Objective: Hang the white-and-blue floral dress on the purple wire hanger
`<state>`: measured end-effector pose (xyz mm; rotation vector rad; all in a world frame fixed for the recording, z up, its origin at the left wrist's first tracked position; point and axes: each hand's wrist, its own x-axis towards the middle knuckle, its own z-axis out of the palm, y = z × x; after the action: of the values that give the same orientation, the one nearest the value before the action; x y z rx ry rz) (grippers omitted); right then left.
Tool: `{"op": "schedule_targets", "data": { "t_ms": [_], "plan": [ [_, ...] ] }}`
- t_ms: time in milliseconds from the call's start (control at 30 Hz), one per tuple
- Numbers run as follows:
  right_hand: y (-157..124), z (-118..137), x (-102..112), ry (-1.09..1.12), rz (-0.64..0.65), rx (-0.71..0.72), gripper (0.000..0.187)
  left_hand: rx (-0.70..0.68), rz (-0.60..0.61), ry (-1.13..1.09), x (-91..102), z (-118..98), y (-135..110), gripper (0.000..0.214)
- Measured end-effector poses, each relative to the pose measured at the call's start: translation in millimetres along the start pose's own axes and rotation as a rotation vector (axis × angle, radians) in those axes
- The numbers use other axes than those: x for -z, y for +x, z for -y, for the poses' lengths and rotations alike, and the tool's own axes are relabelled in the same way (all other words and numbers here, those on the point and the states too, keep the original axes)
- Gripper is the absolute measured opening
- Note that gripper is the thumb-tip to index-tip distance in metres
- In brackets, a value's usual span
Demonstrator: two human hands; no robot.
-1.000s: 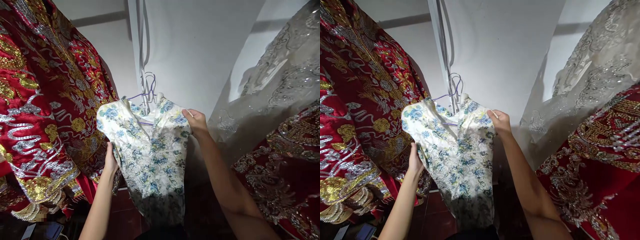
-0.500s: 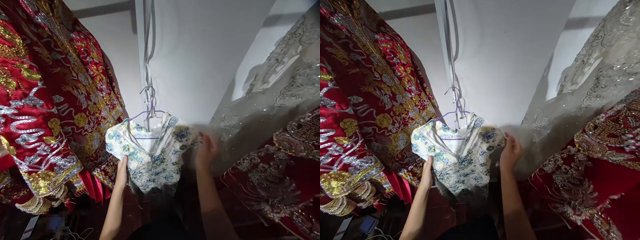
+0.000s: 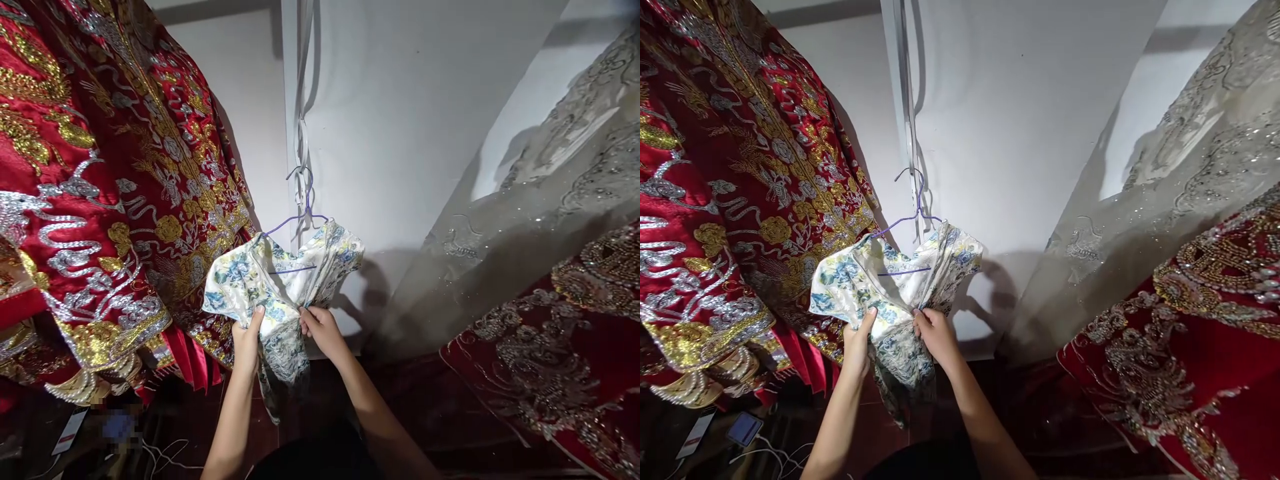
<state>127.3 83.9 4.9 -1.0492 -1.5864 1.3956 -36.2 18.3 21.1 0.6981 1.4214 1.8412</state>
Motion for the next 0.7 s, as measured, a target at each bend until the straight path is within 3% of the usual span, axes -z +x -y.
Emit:
{"op": "schedule_targets", "data": {
  "t_ms": [200, 367, 500, 567, 633, 700],
  "plan": [
    [-7.8, -4.3, -0.5, 0.082, -0.007, 0.005, 0.038, 0.046, -0.061, -0.032, -0.8, -0.9, -5.3, 0.045],
    [-10.3, -6.0, -2.4, 0.077, 0.015, 0.106, 0.029, 0.115, -0.062, -0.112, -10.9, -6.6, -13.1, 0.050],
    [-12.3, -4.2, -1.2, 0.103, -0.022, 0.110, 0.030, 0.077, -0.090, -0.135, -7.8, -1.5, -7.3, 0.044],
    [-15.0, -4.2, 1.2, 0.129, -0.035, 0.089, 0.030, -0.038, -0.230, -0.081, -2.2, 4.8, -3.5, 0.044],
    [-19.1, -4.5, 3.8, 0.164, -0.042, 0.076, 0.031, -0.264, -0.416, 0.037, 2.4, 12.2, -3.8, 0.050],
    [-24.0, -4.4, 5.3, 0.202, -0.030, 0.065, 0.033, -0.488, -0.462, 0.160, 2.1, 19.5, -9.7, 0.050]
  ]
}}
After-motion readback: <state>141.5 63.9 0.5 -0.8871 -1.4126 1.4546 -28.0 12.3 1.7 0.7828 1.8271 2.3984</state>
